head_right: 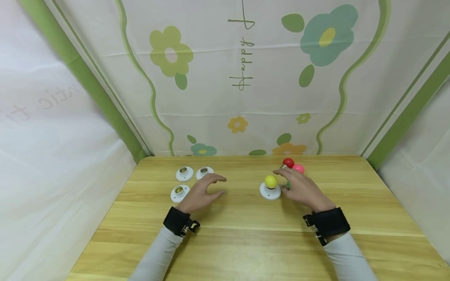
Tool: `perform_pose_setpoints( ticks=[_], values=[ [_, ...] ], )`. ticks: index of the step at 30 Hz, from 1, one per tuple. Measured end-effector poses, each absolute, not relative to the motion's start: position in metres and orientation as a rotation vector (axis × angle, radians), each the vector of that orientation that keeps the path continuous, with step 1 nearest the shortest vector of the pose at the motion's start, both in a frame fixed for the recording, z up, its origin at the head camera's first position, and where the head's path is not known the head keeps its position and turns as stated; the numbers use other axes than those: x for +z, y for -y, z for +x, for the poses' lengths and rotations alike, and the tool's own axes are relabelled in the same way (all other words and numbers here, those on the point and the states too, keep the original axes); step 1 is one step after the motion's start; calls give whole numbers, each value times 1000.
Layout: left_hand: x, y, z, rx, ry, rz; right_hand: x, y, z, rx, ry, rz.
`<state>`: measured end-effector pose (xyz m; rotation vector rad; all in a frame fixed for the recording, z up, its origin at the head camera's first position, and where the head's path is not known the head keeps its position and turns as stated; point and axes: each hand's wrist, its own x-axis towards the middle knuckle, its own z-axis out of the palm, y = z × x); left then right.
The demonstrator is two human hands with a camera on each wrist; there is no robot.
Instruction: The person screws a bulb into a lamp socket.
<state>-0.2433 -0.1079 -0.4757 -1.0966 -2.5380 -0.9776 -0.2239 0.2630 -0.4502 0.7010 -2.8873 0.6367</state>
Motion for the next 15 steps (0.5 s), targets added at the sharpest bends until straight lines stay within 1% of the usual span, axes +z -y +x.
perform_pose_setpoints(
  ticks=[9, 15],
  values=[
    [-474, 134, -247, -992, 2517, -1015, -457, -283, -224, 559, 2842, 721],
    [-477, 152, -247, -989, 2525, -979, -463, -289, -224, 518, 2881, 674]
  ],
)
